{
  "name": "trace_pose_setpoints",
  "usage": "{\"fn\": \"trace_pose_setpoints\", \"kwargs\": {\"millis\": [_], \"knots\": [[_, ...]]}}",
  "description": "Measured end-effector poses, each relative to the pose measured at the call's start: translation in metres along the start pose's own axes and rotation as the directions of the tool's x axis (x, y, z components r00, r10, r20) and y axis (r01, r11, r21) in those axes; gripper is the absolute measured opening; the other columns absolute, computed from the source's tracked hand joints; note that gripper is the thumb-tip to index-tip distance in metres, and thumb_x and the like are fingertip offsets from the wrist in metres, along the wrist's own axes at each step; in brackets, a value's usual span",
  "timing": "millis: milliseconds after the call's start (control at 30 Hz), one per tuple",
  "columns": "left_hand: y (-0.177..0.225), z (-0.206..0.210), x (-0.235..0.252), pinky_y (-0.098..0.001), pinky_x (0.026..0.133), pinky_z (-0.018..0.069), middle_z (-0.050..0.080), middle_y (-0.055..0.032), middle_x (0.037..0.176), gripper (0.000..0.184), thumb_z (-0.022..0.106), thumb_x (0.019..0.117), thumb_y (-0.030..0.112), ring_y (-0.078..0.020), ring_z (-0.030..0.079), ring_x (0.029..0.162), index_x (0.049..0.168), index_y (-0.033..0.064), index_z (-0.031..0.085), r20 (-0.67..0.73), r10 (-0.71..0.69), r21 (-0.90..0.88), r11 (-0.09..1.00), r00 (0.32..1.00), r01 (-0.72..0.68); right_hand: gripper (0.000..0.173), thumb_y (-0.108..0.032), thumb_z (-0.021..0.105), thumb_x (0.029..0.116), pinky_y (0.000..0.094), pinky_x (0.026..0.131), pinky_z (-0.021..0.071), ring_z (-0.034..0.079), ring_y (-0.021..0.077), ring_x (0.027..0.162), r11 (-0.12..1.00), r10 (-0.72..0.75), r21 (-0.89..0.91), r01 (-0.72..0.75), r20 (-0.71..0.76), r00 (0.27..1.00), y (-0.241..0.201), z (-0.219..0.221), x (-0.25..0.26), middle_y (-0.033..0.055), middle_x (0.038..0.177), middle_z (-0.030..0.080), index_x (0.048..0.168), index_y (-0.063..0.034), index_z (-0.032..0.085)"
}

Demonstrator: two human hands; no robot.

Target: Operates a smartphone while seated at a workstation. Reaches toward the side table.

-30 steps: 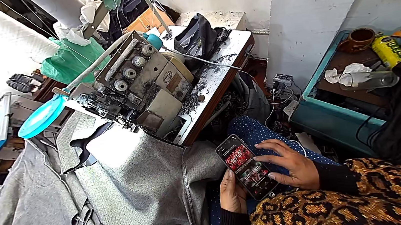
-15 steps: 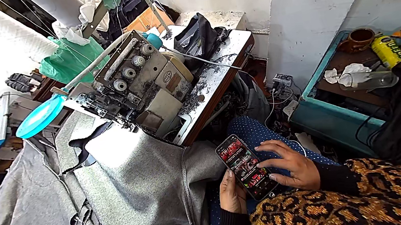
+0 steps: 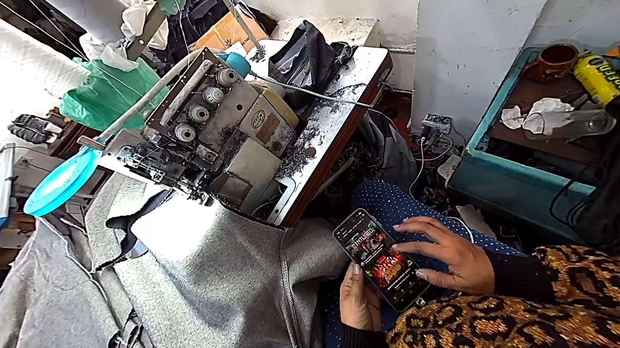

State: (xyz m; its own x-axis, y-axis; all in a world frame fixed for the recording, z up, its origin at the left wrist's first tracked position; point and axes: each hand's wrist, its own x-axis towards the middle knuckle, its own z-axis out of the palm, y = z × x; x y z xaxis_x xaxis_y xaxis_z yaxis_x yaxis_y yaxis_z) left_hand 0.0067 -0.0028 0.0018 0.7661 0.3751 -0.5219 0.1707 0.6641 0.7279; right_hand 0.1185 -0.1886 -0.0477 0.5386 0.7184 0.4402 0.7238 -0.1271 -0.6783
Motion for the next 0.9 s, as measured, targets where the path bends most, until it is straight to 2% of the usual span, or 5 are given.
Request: {"fn": "trace_pose_setpoints", "kwargs": {"millis": [900], "knots": [[0.0018, 0.0010, -0.0013, -0.0365, 0.080, 0.0626, 0.073, -0.0133, 0.103, 0.037, 0.023, 0.1108, 0.011, -0.0204, 0.075, 0.089, 0.134, -0.0053, 0.046, 0.009, 0.000, 0.003, 1.000, 1.000, 0.000, 0.043, -0.043, 0.050, 0.1016, 0.0442, 0.114, 0.0411, 0.051, 0.0344, 0.136, 1.000, -0.018, 0.011, 0.018, -0.014, 1.000, -0.0010, -0.0001, 0.0007, 0.0172, 0.140, 0.060, 0.129, -0.0180, 0.070]]}}
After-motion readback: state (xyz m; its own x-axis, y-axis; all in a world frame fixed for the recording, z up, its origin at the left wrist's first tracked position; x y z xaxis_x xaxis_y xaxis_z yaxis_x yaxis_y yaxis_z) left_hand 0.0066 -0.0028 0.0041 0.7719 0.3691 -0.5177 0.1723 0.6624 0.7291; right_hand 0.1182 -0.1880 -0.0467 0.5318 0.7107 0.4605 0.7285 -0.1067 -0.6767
